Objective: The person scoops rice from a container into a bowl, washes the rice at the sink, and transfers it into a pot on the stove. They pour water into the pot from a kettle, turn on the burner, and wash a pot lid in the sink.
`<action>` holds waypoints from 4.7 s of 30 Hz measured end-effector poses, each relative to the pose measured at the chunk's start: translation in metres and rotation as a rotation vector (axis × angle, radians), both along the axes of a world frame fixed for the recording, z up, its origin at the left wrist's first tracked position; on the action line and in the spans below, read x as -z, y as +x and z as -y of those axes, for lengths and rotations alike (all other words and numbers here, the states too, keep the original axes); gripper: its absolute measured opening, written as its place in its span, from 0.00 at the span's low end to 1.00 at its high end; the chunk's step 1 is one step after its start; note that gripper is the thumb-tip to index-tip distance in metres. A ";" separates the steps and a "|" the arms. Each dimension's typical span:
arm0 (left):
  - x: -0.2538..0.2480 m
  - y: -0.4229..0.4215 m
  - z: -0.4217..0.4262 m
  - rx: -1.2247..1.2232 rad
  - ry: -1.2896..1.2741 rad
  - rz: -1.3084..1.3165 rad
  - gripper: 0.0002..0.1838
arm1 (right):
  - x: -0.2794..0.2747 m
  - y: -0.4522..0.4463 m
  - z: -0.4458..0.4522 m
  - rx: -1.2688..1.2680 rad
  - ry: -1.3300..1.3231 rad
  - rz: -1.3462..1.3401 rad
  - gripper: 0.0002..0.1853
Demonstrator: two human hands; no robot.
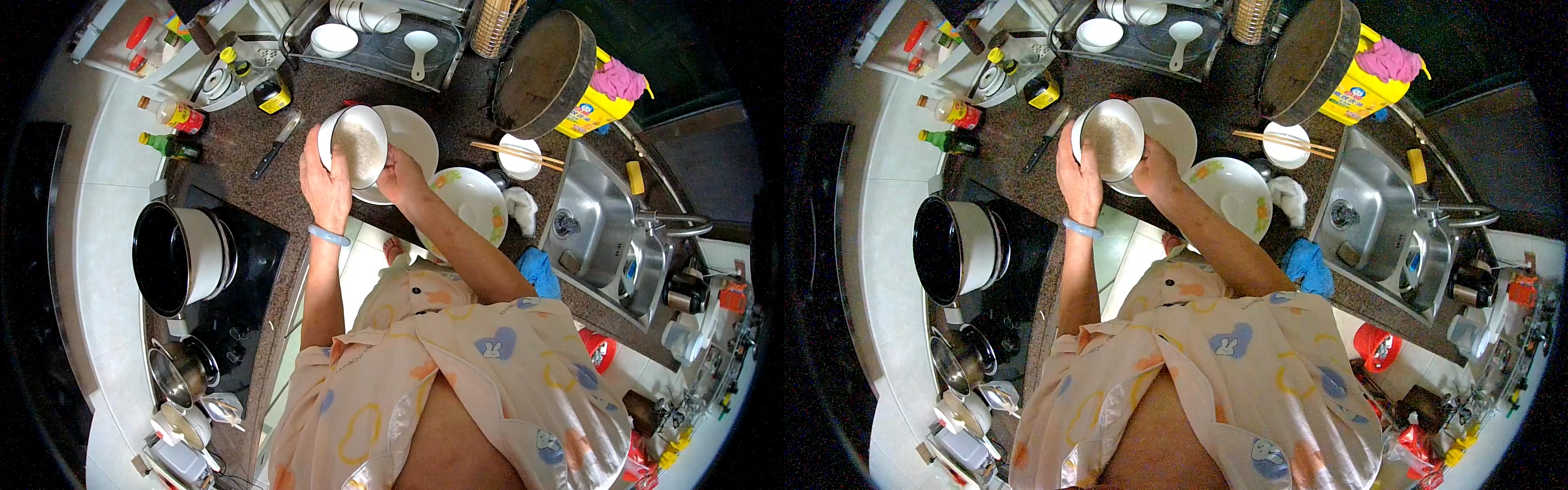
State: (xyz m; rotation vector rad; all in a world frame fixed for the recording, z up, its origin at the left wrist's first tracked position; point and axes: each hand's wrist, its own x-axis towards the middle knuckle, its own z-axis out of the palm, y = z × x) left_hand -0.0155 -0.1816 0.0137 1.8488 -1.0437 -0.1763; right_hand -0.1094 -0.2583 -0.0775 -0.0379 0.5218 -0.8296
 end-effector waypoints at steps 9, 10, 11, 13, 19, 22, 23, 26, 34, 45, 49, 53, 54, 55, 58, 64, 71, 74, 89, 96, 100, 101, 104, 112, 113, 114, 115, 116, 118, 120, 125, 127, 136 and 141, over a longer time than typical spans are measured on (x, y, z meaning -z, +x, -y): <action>0.010 0.007 -0.002 0.019 -0.044 0.090 0.26 | 0.017 0.005 -0.004 0.045 -0.068 -0.047 0.19; 0.009 0.007 -0.002 0.018 -0.038 0.069 0.26 | 0.025 0.006 -0.004 0.047 -0.067 -0.047 0.19; 0.008 0.007 -0.003 0.016 -0.031 0.047 0.25 | 0.030 0.007 -0.003 0.011 -0.396 -0.304 0.17; 0.012 0.009 -0.003 0.013 -0.024 0.007 0.24 | 0.040 0.001 -0.001 -0.027 -0.727 -0.564 0.16; 0.046 0.023 0.001 -0.011 -0.288 -0.560 0.22 | 0.009 -0.025 0.041 -0.224 -0.846 -0.651 0.11; 0.058 0.031 0.003 -0.064 -0.343 -0.928 0.21 | -0.048 -0.030 0.065 -0.129 0.028 -0.131 0.11; 0.049 0.029 0.000 -0.064 -0.308 -1.008 0.21 | -0.075 -0.030 0.060 -0.115 -0.023 -0.185 0.13; 0.037 0.021 -0.003 -0.059 -0.312 -1.136 0.20 | -0.144 -0.024 0.033 -0.169 -0.384 -0.296 0.15; 0.055 0.003 -0.023 -0.021 -0.248 -1.033 0.23 | -0.130 -0.002 -0.013 -0.392 -2.313 -1.245 0.17; -0.021 0.031 -0.112 -0.285 -0.506 -0.888 0.21 | -0.175 0.056 -0.058 -0.313 -2.235 -0.476 0.16; -0.040 0.079 -0.160 -0.379 -0.552 -0.684 0.23 | -0.216 0.090 -0.084 -0.435 -2.039 -0.358 0.14; -0.071 0.136 -0.210 -0.461 -0.533 -0.422 0.25 | -0.217 0.144 -0.106 -0.614 -1.819 -0.194 0.13; -0.079 0.152 -0.221 -0.493 -0.516 -0.343 0.25 | -0.219 0.157 -0.115 -0.611 -1.818 -0.183 0.13; -0.087 0.167 -0.233 -0.519 -0.455 -0.250 0.26 | -0.223 0.171 -0.124 -0.600 -1.832 -0.174 0.14; -0.109 0.204 -0.265 -0.519 -0.309 -0.059 0.27 | -0.223 0.220 -0.151 -0.558 -1.873 -0.116 0.15; -0.118 0.264 -0.303 -0.442 -0.109 0.237 0.24 | -0.200 0.318 -0.201 -0.249 -2.178 -0.111 0.16; -0.099 0.310 -0.308 -0.343 -0.024 0.402 0.25 | -0.163 0.363 -0.232 -0.151 -2.268 -0.244 0.18; -0.088 0.317 -0.305 -0.340 -0.037 0.421 0.24 | -0.146 0.373 -0.232 -0.140 -2.249 -0.228 0.18; -0.082 0.334 -0.294 -0.358 0.092 0.555 0.25 | -0.138 0.391 -0.209 0.168 -2.539 -0.317 0.08; -0.089 0.330 -0.290 -0.422 0.101 0.579 0.22 | -0.120 0.404 -0.223 -0.211 -2.398 -0.526 0.08; -0.082 0.336 -0.291 -0.407 0.043 0.610 0.24 | -0.097 0.417 -0.225 -0.668 -2.197 -0.204 0.09; -0.078 0.340 -0.293 -0.408 0.036 0.609 0.24 | -0.108 0.410 -0.221 -0.706 -2.232 -0.157 0.10; -0.080 0.340 -0.300 -0.424 0.057 0.596 0.23 | -0.141 0.389 -0.213 -0.836 -2.234 -0.169 0.10; -0.099 0.338 -0.295 -0.433 -0.013 0.505 0.24 | -0.155 0.411 -0.248 -0.259 -1.886 -0.045 0.10; -0.099 0.339 -0.294 -0.452 -0.025 0.535 0.25 | -0.155 0.409 -0.252 -0.428 -1.806 -0.048 0.11; -0.100 0.340 -0.295 -0.450 -0.025 0.532 0.25 | -0.158 0.406 -0.254 -0.550 -1.834 -0.080 0.11; -0.100 0.341 -0.297 -0.450 -0.010 0.535 0.25 | -0.155 0.405 -0.257 -0.444 -1.928 -0.055 0.10; -0.101 0.342 -0.298 -0.451 0.003 0.539 0.25 | -0.153 0.405 -0.258 -0.333 -2.021 -0.028 0.09; -0.096 0.348 -0.303 -0.438 -0.039 0.592 0.24 | -0.152 0.405 -0.251 -0.375 -2.210 -0.081 0.07; -0.093 0.352 -0.310 -0.483 0.001 0.601 0.24 | -0.143 0.406 -0.240 -0.246 -2.545 -0.155 0.04; -0.088 0.358 -0.320 -0.524 0.035 0.566 0.24 | -0.146 0.415 -0.219 -0.062 -2.654 -0.131 0.05; -0.088 0.360 -0.318 -0.515 -0.001 0.614 0.24 | -0.148 0.425 -0.221 0.140 -2.512 -0.186 0.07; -0.080 0.366 -0.302 -0.566 -0.009 0.553 0.23 | -0.118 0.426 -0.253 -0.389 -2.042 -0.206 0.04; -0.071 0.388 -0.323 -0.653 -0.085 0.546 0.25 | -0.122 0.411 -0.216 -0.792 -2.256 -0.204 0.05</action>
